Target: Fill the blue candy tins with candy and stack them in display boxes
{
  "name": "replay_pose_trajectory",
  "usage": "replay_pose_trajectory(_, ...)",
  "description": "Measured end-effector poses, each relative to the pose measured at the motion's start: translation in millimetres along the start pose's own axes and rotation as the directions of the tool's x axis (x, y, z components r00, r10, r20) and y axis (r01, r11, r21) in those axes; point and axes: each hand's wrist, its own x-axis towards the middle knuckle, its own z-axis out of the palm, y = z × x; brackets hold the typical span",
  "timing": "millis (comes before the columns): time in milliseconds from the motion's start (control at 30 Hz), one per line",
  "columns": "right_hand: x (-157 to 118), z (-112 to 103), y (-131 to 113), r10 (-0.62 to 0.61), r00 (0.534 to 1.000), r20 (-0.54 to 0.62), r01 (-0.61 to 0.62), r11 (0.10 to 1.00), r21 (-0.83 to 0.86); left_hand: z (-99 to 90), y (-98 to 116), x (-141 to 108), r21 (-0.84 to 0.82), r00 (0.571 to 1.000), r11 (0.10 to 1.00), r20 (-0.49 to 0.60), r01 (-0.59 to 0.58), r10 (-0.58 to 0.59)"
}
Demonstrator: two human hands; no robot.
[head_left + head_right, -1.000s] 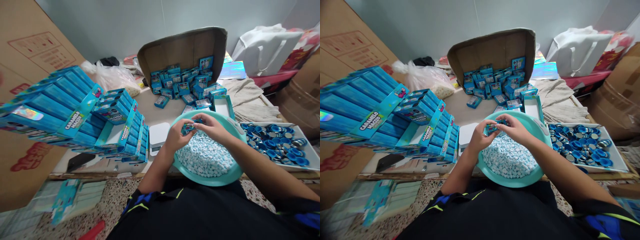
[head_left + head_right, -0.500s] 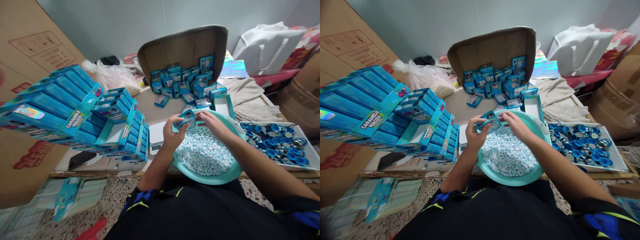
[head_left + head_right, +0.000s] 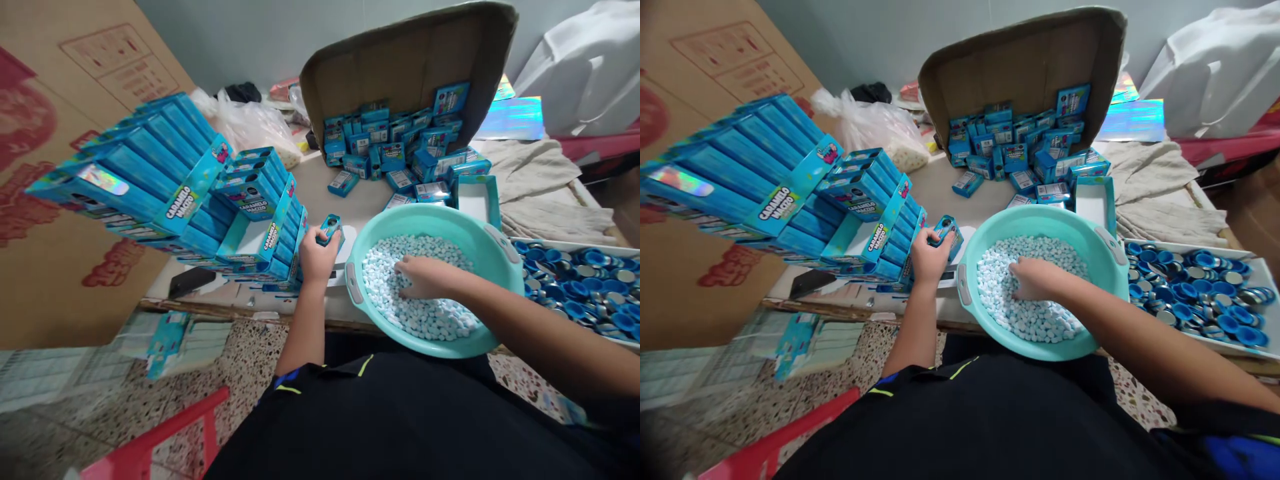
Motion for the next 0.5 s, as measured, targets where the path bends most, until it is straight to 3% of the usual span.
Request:
replay_pose_trajectory(100, 2, -1, 7, 0.002, 0.999, -0.033, 0.002, 0.994, 0.112, -12.2, 4, -1, 0.031, 0.998, 0.998, 0.042, -0.054, 0.053)
replay_pose_trajectory(233, 0, -6, 12, 0.078, 0.994, -0.080, -0.070, 0.993, 0.091, -32.4, 47, -6, -0.067, 0.983, 0.981, -0.045, -0.182, 0.179)
replay_pose_trajectory(300, -1, -8, 15, 0.086, 0.990, -0.110, -0.076, 0.993, 0.093, -34.3, 71, -16, -0.155, 0.970, 0.962, 0.055, -0.224, 0.235)
replay_pose_trajectory(333, -1, -8, 18, 0.080, 0.989, -0.125, -0.069, 0.993, 0.096, -32.1, 82, -22, -0.203, 0.938, 0.943, 0.175, -0.263, 0.299)
replay_pose_trajectory(367, -1, -8, 21, 0.066, 0.988, -0.137, -0.053, 0.994, 0.094, -28.1, 91, -28, -0.254, 0.856, 0.914, 0.339, -0.317, 0.391)
replay_pose_trajectory(400, -1, -7, 24, 0.052, 0.987, -0.149, -0.038, 0.995, 0.090, -22.8, 99, -35, -0.296, 0.720, 0.880, 0.507, -0.371, 0.474)
replay_pose_trajectory(433, -1, -6, 27, 0.045, 0.986, -0.163, -0.031, 0.996, 0.089, -16.9, 104, -41, -0.321, 0.550, 0.852, 0.659, -0.413, 0.514)
replay_pose_trajectory(467, -1, -5, 30, 0.044, 0.983, -0.179, -0.028, 0.996, 0.090, -11.0, 108, -46, -0.316, 0.386, 0.837, 0.776, -0.446, 0.499)
replay_pose_trajectory(500, -1, -5, 33, 0.047, 0.979, -0.200, -0.029, 0.995, 0.094, -5.7, 110, -50, -0.281, 0.268, 0.834, 0.857, -0.474, 0.441)
